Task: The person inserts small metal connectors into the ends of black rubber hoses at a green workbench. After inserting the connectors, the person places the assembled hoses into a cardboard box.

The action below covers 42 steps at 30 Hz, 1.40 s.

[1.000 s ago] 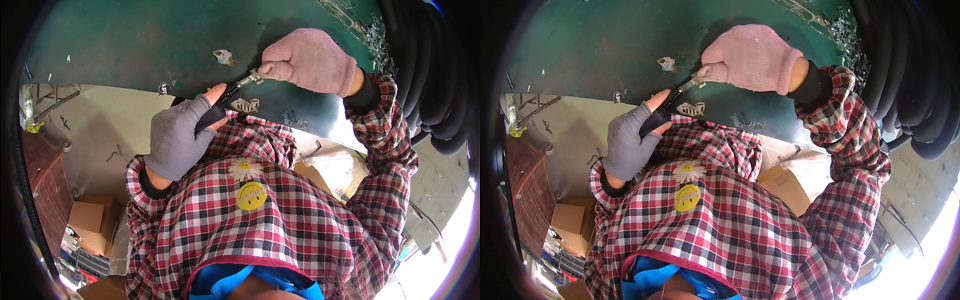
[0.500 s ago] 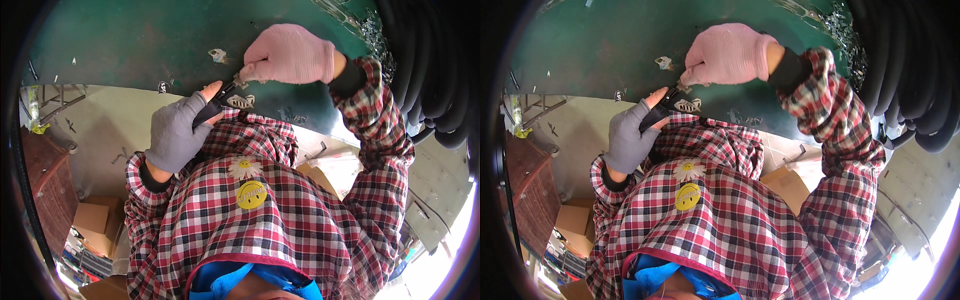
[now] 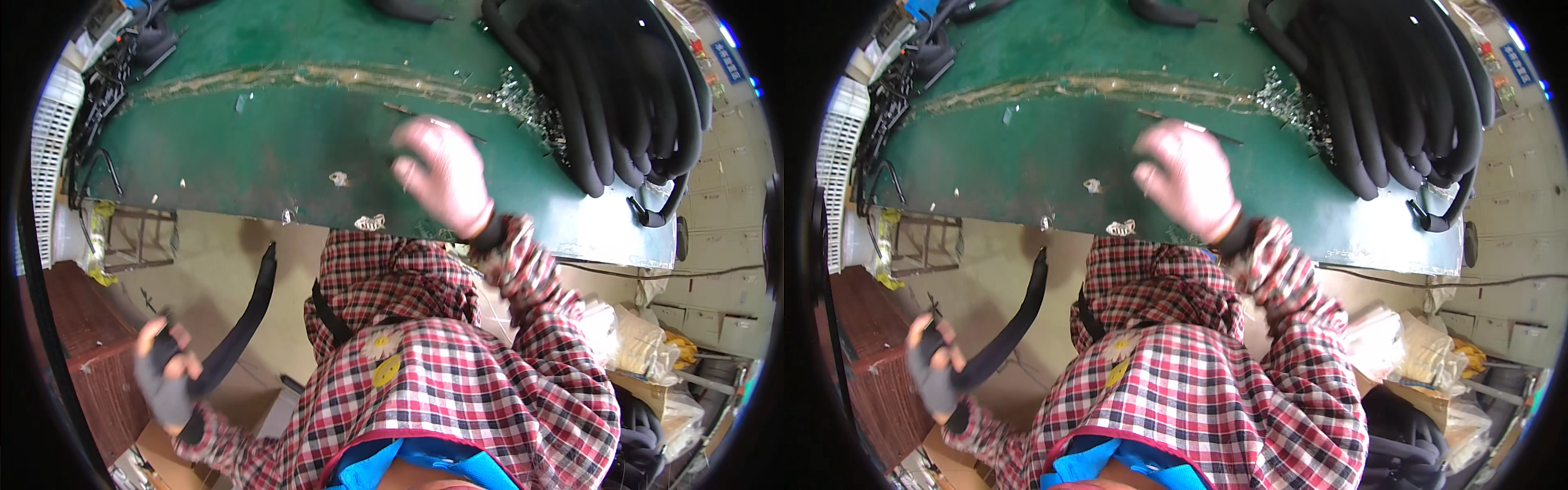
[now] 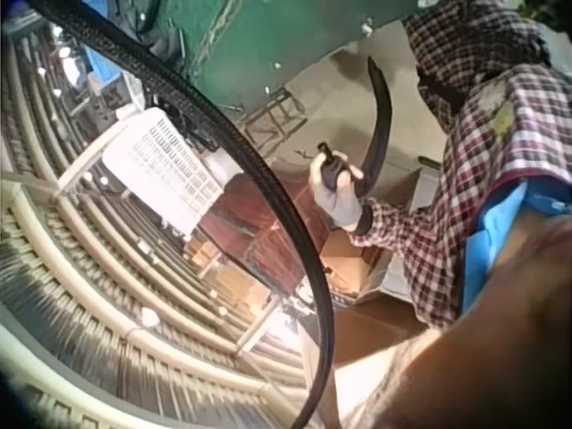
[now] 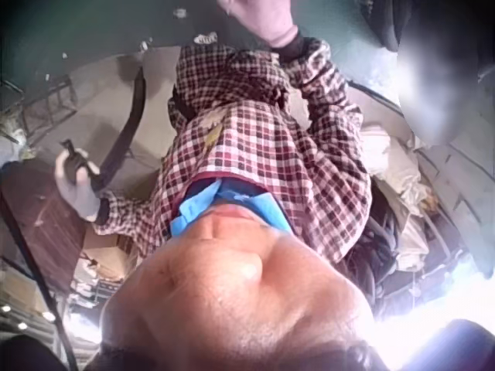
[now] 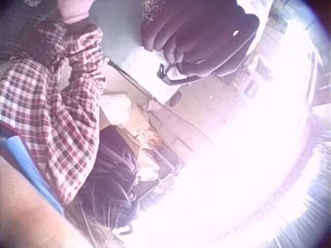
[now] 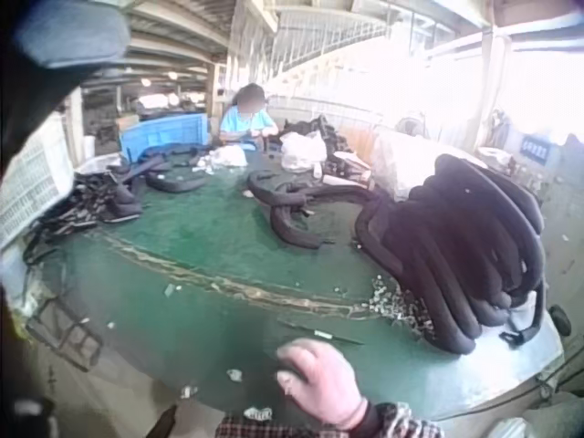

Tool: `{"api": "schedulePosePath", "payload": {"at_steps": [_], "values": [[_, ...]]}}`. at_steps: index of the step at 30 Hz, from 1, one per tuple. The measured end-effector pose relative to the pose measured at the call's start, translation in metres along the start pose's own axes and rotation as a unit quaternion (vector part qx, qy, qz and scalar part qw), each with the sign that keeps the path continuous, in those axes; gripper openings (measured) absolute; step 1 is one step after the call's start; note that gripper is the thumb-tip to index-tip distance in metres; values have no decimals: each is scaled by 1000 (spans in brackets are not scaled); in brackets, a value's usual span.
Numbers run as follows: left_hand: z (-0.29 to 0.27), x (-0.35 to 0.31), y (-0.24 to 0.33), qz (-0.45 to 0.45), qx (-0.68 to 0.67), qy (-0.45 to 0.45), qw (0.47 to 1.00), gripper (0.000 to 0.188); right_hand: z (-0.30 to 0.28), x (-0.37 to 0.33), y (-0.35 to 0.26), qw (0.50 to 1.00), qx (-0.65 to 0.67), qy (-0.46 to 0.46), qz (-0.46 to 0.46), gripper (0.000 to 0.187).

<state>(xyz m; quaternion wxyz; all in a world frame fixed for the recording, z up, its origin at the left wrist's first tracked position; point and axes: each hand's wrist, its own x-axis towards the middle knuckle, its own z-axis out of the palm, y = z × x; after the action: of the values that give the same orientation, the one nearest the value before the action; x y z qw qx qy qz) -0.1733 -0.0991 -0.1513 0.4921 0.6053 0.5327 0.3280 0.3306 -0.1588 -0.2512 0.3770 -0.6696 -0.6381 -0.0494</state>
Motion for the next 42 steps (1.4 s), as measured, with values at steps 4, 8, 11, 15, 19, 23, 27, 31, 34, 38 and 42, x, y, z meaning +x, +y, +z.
{"api": "schedulePosePath", "payload": {"at_steps": [4,8,11,15,19,23,27,31,34,38,42], "values": [[-128,-43,6,269,-262,-101,921,71,37,-61,-55,829,426,-360,-47,39],[-157,-39,-20,271,-553,-297,730,59,78,-73,-94,736,544,-399,53,64],[-85,-14,-67,281,-419,79,860,63,87,-76,-106,374,880,-286,68,63],[57,54,-82,-53,123,225,965,61,93,-79,-100,318,906,-251,125,43],[179,55,-36,134,-94,-174,971,90,87,-64,-107,722,599,-312,148,44],[244,64,3,-7,-100,-287,953,39,29,-27,-83,883,278,-370,-81,35],[265,86,3,-55,-147,-254,954,23,-52,14,46,963,222,-138,71,16],[269,70,-22,-90,-134,-329,930,23,-42,57,159,952,-302,-9,36,12],[263,45,-44,-61,-131,-388,910,35,-31,68,179,926,-338,-151,78,6],[264,33,-65,-15,-81,-398,913,36,-39,76,149,939,-297,-141,103,6],[263,38,-60,-28,50,-301,952,24,-41,49,80,996,3,-30,87,2]]}}
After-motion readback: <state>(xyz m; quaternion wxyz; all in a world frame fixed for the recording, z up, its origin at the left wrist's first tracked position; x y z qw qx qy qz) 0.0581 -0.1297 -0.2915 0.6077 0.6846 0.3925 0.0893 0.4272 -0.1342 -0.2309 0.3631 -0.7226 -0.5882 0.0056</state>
